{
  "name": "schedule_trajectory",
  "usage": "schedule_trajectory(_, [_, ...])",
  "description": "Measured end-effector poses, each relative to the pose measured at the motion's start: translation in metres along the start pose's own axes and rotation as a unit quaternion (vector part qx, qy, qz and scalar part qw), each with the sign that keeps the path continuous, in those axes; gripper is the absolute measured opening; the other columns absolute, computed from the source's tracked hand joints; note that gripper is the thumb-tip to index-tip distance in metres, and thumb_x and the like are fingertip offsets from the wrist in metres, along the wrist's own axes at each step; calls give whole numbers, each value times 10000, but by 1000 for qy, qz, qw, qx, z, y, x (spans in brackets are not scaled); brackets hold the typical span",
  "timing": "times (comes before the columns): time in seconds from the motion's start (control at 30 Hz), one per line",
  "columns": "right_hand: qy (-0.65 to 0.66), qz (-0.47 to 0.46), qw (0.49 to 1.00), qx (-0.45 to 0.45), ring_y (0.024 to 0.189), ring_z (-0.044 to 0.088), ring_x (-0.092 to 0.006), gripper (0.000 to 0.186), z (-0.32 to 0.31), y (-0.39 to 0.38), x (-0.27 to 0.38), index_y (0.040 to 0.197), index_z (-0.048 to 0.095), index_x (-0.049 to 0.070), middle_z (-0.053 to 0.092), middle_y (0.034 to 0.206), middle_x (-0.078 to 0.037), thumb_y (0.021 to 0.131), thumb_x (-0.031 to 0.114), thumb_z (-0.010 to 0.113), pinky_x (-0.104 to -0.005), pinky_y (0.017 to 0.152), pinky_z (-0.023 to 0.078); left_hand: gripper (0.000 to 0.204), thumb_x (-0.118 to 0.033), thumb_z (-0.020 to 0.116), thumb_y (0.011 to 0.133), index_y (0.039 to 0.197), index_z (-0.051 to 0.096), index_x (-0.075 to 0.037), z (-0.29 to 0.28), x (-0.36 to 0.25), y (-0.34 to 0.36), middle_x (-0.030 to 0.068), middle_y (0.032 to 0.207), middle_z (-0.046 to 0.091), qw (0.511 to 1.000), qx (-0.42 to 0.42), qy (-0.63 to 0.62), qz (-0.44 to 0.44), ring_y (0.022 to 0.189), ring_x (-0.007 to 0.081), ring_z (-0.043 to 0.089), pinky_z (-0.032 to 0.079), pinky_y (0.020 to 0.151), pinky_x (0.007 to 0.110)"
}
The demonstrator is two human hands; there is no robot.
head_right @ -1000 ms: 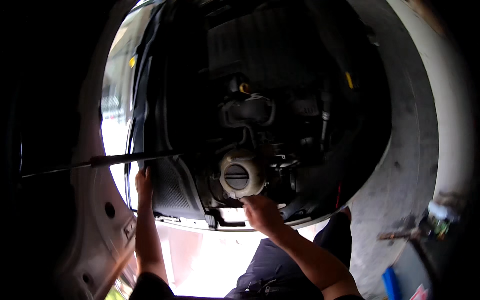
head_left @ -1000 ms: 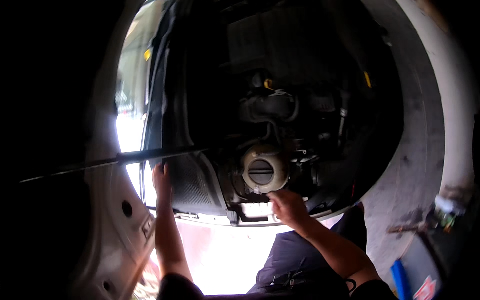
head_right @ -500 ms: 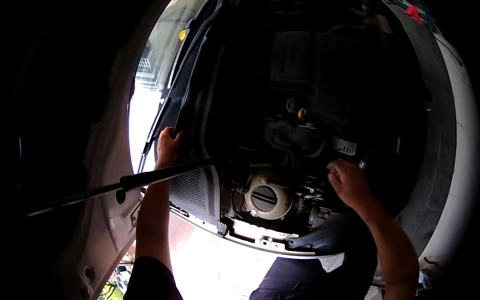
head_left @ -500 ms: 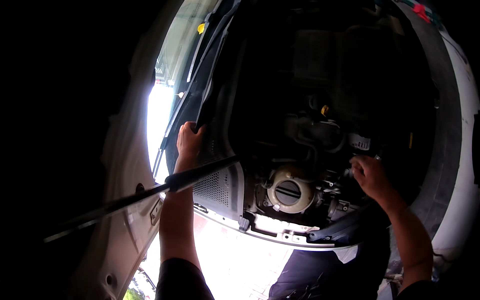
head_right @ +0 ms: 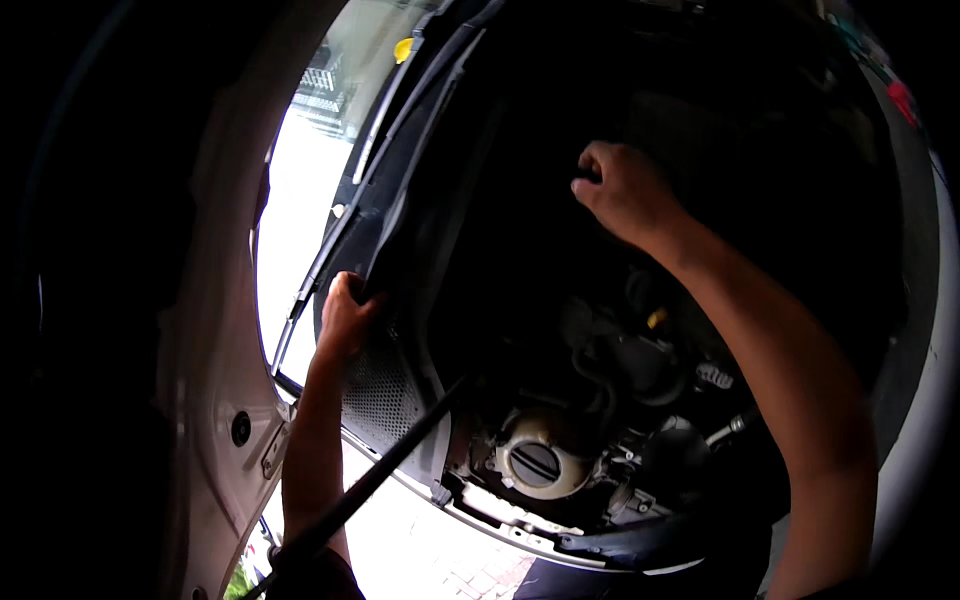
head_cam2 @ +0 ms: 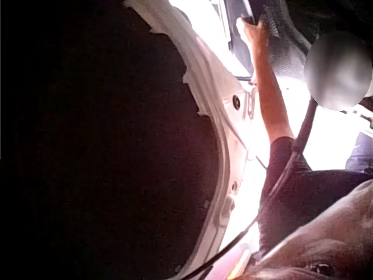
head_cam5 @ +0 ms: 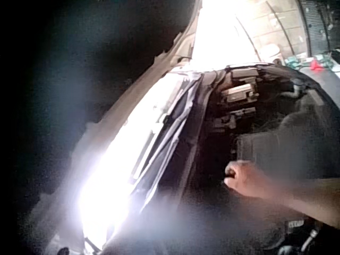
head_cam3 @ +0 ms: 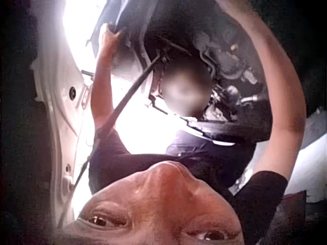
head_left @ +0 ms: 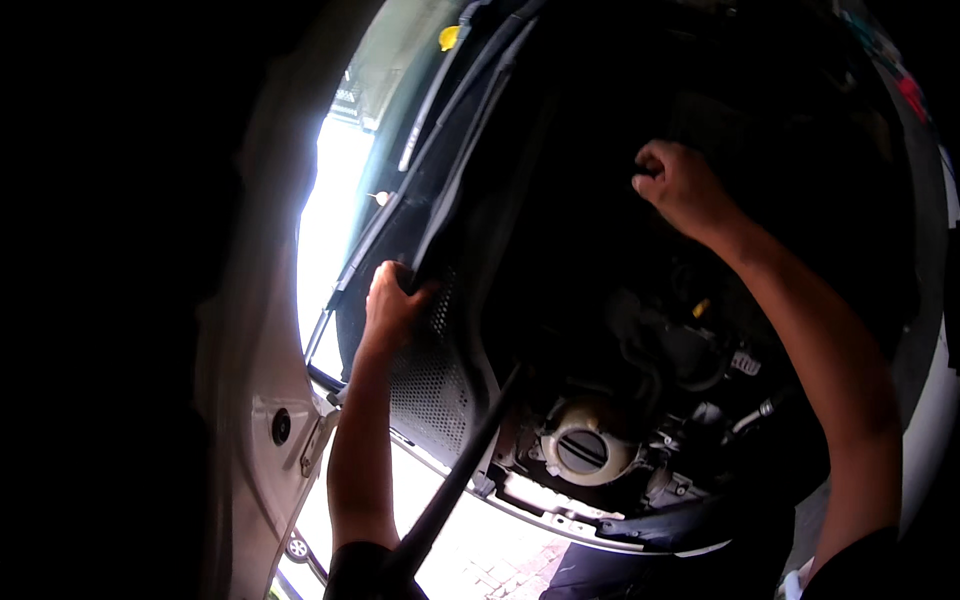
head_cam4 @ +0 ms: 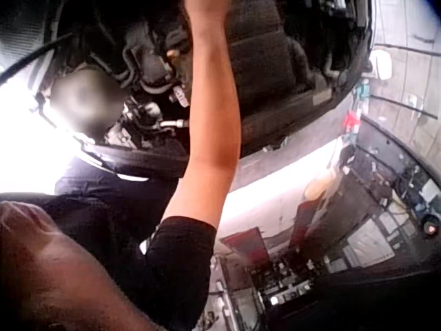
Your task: The person installs a black plastic cowl panel at the base of the windshield, aligning it and pressing it into place. They then position and secure a perforated black plastic cover over the engine bay area, adjusting it to fit the contours of the vehicle.
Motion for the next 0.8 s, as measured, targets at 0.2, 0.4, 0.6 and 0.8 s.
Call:
schedule_trajectory(0.2, [-22,57,993,-99,1283,564,-427,937,-3,166,23,1541,324,-6,399,1486,-330,893,549,712,-497,999,554,523,-279,850,793,1140,577,1,-7,-8,-5,189,1086,635,997,37,-51,-52,1036,310,640,516,901,418])
schedule_trajectory(0.4, [1,198,970,-143,1367,511,-444,1281,26,237,37,1587,161,-66,402,1520,-350,750,648,818,-491,1091,493,554,-266,877,761,1142,572,-2,-2,-19,1,207,1096,627,995,45,-54,-73,1053,355,626,504,914,446])
schedule_trajectory(0.6, [-15,236,958,-161,1272,573,-424,1023,31,230,47,1554,315,29,431,1482,-286,798,499,818,-513,1059,512,538,-237,877,744,1118,564,-9,-4,-16,-2,196,1083,624,997,27,-35,-69,1034,355,624,495,906,444])
schedule_trajectory(0.8, [10,209,968,-137,1285,575,-385,803,27,235,47,1424,535,19,520,1416,-275,807,456,805,-506,1078,499,523,-198,871,743,1112,556,-2,-8,-16,-4,187,1023,640,998,9,-34,-50,997,343,648,505,893,432])
Point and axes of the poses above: each hand's wrist, its own y-axis towards the middle knuckle, its own z-axis out of the palm, x = y × z, the point moved 10 cm from there along y, towards the middle knuckle
